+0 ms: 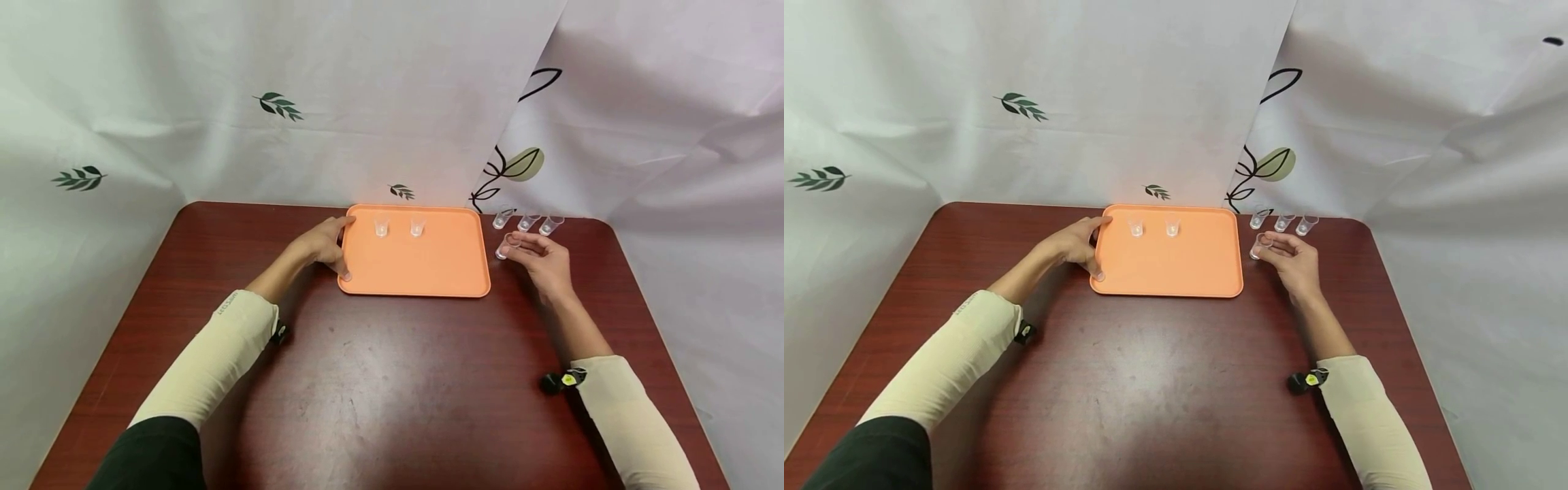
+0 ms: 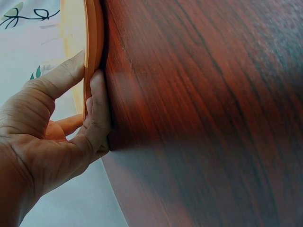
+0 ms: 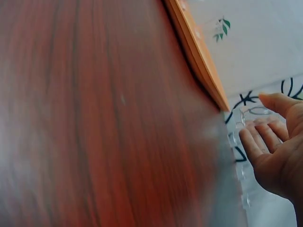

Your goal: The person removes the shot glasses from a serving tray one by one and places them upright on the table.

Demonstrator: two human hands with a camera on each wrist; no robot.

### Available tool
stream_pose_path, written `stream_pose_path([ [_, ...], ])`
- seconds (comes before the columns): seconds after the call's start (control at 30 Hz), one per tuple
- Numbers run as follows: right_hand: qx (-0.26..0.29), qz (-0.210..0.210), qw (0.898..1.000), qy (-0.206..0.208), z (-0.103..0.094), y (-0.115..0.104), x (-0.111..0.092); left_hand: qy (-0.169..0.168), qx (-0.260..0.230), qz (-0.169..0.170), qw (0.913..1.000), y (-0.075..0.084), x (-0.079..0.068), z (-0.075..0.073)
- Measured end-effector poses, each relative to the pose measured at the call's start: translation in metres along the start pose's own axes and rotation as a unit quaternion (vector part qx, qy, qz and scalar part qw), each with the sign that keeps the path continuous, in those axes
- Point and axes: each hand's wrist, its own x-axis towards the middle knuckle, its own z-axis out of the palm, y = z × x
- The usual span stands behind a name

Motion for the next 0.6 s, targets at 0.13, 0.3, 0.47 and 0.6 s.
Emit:
stream_pose_path([
  [0.13, -0.018, 0.006, 1.000, 0.024, -0.010, 0.000, 0.004, -0.001, 0.006, -0.002, 1.0000, 0.000, 0.000, 0.000],
  [0.3, -0.013, 0.009, 0.998, 0.055, -0.020, 0.002, 0.008, -0.001, 0.008, -0.004, 1.0000, 0.000, -0.001, -0.001],
  [0.47, 0.010, 0.017, 0.995, 0.094, -0.030, 0.004, 0.012, -0.001, 0.002, -0.003, 1.0000, 0.000, -0.002, -0.001],
  [0.6, 0.014, 0.027, 0.992, 0.122, -0.039, 0.003, 0.015, -0.003, 0.002, -0.002, 1.0000, 0.000, -0.001, -0.001],
])
